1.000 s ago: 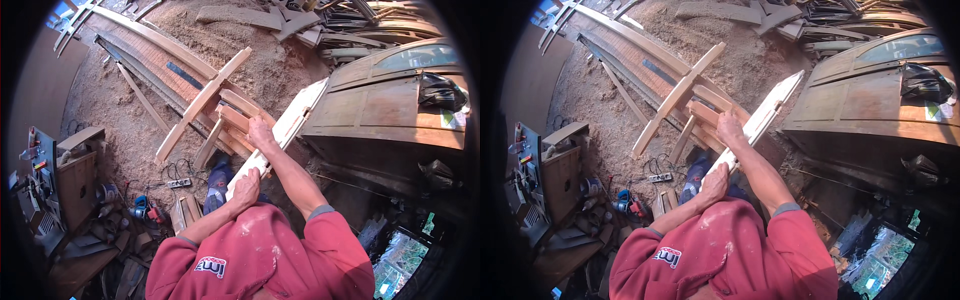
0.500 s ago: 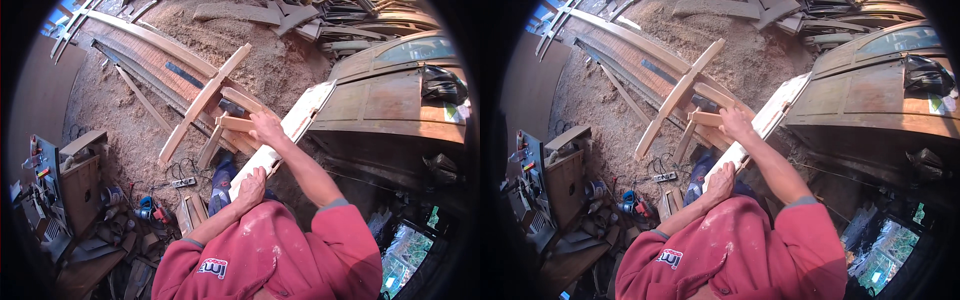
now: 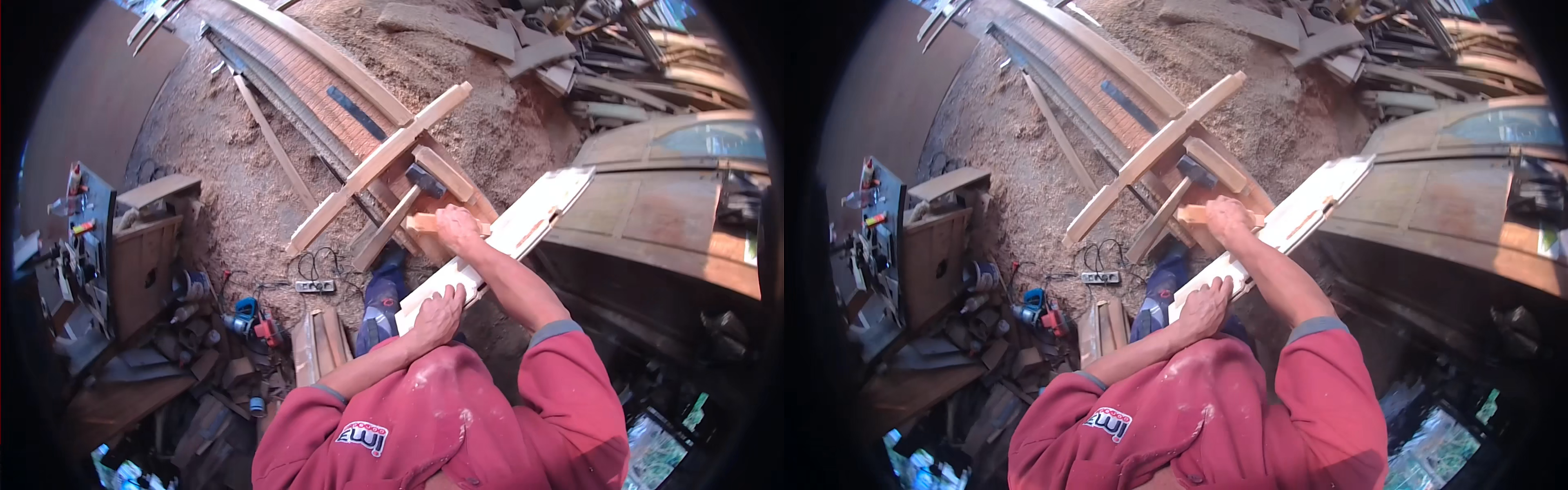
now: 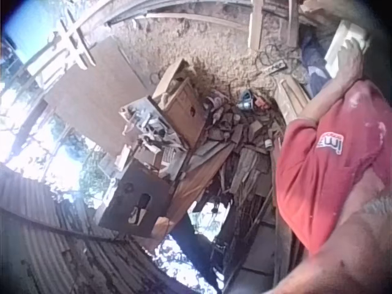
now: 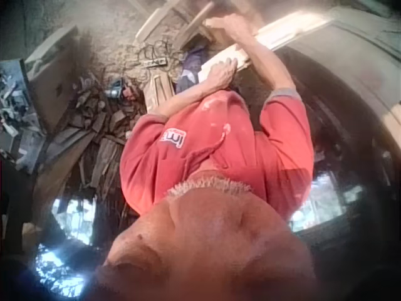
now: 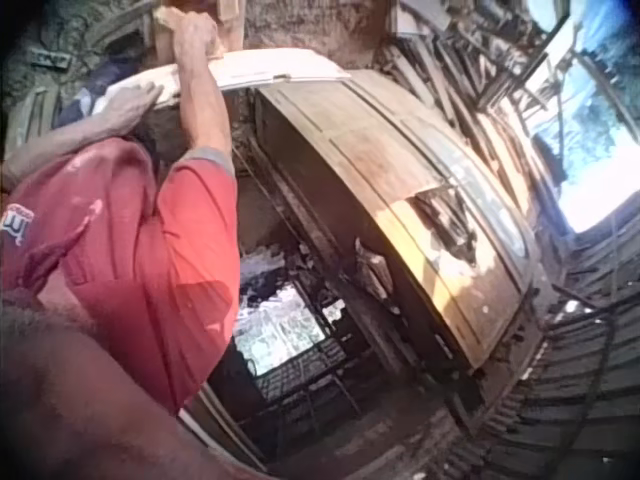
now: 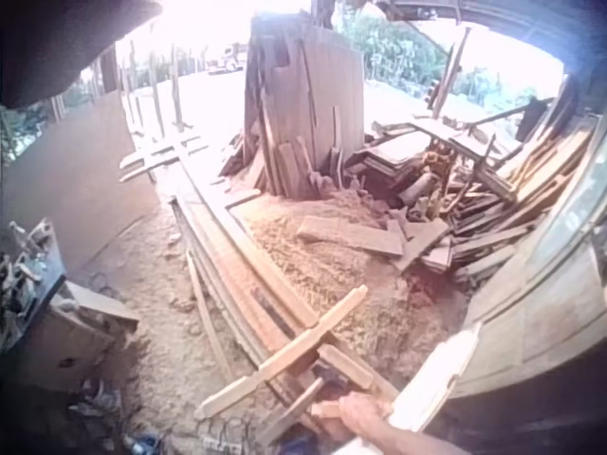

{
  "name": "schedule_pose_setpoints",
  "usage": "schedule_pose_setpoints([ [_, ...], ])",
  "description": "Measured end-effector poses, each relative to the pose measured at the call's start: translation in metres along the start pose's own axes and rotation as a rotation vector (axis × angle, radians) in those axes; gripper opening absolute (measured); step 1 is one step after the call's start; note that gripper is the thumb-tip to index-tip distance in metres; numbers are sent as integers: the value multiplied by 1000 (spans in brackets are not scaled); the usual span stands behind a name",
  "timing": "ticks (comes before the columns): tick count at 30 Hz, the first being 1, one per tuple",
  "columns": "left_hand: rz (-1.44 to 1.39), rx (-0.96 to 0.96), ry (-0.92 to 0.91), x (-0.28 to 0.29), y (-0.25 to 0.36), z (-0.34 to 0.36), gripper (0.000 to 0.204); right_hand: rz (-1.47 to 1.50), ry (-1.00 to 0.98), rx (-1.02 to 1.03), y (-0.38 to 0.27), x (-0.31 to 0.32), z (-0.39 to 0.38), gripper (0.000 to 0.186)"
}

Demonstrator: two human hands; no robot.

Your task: The person uses a chisel and hammer to carve a slot in a piece of wood and then uses a power router to shape the edge of a curved wooden board.

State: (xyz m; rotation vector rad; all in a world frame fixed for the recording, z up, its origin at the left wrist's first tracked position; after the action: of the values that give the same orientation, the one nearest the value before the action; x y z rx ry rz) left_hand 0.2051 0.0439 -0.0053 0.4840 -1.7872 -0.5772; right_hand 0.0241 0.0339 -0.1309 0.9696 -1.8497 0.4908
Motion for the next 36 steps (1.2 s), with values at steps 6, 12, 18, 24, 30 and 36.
schedule_pose_setpoints([
  [6,34,15,-117,7,8,10,58,109,-3,28,56,31,-26,37],
  [12,-447,103,-120,16,-61,11,80,43,-204,489,60,142,-156,69],
  [18,79,687,122,19,-190,44,89,4,-10,563,99,77,-155,16],
  [24,-326,633,95,-7,-207,30,44,69,21,618,95,70,-142,10],
  [30,-475,673,167,53,-170,-7,52,59,29,605,106,65,-146,16],
  [36,-764,640,506,200,-203,67,45,94,13,580,107,69,-144,10],
])
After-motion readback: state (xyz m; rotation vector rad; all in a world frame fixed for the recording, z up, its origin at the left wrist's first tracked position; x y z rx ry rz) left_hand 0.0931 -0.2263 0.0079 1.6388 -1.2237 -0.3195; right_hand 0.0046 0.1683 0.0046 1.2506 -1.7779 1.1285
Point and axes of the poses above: each hand's wrist, its own z-axis towards the middle knuckle, its own x-axis out of the back of the hand, y = z × x, the point moved 6 cm from there along z, towards the middle knuckle, and after that the axes turned 4 degrees about -y, right-handed, at the moved point
